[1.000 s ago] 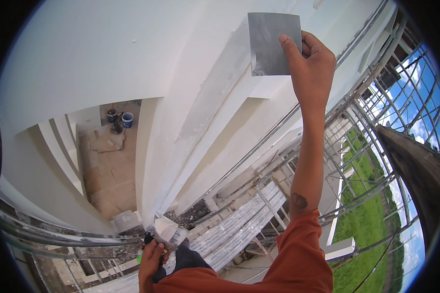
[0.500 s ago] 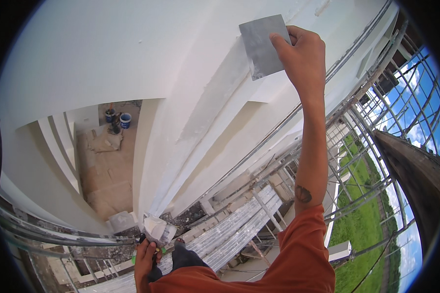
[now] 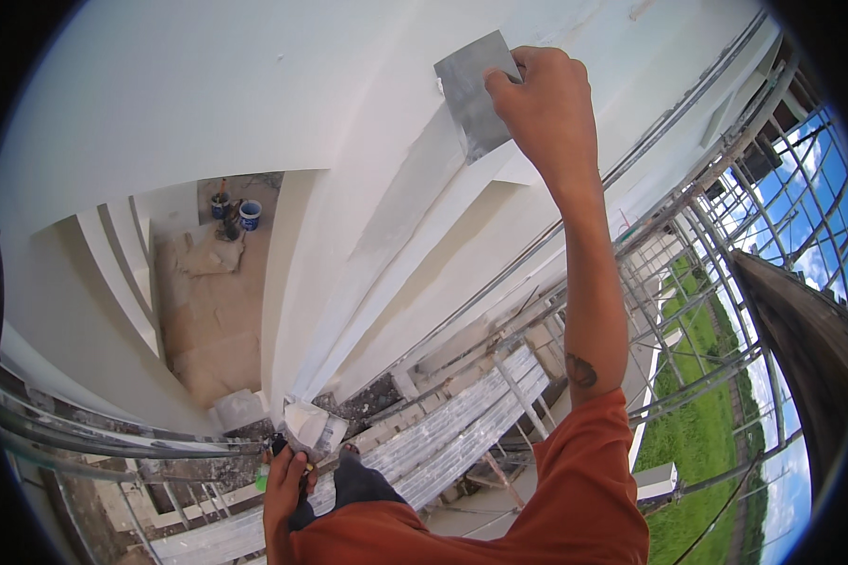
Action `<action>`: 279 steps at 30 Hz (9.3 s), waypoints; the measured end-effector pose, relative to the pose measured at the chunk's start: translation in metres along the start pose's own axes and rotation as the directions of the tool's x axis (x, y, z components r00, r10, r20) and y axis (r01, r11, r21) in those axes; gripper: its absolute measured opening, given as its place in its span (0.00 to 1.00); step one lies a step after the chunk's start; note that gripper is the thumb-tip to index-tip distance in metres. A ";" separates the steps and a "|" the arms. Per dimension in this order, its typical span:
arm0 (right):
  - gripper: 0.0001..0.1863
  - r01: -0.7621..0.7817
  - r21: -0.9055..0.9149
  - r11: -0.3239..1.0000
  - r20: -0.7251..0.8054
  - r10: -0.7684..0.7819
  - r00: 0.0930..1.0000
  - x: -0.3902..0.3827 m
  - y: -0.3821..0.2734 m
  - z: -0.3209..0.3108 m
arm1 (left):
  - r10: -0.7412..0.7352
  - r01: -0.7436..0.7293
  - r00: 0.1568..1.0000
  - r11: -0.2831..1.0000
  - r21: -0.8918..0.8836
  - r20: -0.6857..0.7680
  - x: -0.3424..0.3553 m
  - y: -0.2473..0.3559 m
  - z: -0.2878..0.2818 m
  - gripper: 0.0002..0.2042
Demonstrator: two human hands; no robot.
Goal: The person applies white plaster to a vertical wall surface using a putty knife and a hawk. They repeatedly scoop plaster from the hawk and smooth it onto the wall, working on a section of the exterior wall while standing on scaffolding.
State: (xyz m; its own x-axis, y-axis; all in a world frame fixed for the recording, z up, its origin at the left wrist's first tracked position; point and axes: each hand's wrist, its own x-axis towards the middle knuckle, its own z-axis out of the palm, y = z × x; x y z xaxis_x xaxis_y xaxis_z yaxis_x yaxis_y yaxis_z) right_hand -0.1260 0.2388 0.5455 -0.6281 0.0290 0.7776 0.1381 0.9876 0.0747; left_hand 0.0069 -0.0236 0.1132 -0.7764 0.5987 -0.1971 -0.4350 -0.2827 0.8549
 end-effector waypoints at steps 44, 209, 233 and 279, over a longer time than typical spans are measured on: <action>0.09 -0.028 -0.064 0.998 0.451 0.054 0.891 -0.208 -0.051 0.204 | -0.010 0.006 0.994 0.999 -0.037 -0.109 -0.004 -0.008 -0.021 0.10; 0.09 -0.543 0.836 0.077 0.440 0.499 0.747 -0.363 0.127 0.195 | -0.038 -0.171 0.835 0.930 -0.325 -0.550 0.083 -0.014 0.125 0.19; 0.19 0.272 0.276 0.922 -0.853 0.104 0.512 0.077 0.138 0.088 | 0.733 -0.757 0.528 0.635 0.152 -0.429 0.122 0.115 0.027 0.11; 0.15 0.291 0.257 0.922 -0.818 0.047 0.574 0.066 0.158 0.098 | 0.733 -0.692 -0.237 -0.588 0.418 0.638 0.250 0.589 0.271 0.27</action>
State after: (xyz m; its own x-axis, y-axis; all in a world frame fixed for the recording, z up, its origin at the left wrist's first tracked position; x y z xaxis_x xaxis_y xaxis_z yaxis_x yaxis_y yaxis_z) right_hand -0.2207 0.4120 0.5469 0.2724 -0.0633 0.9601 -0.2517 0.9584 0.1346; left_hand -0.3194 0.1622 0.6973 0.1566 0.1288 0.9792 0.9839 0.0656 -0.1660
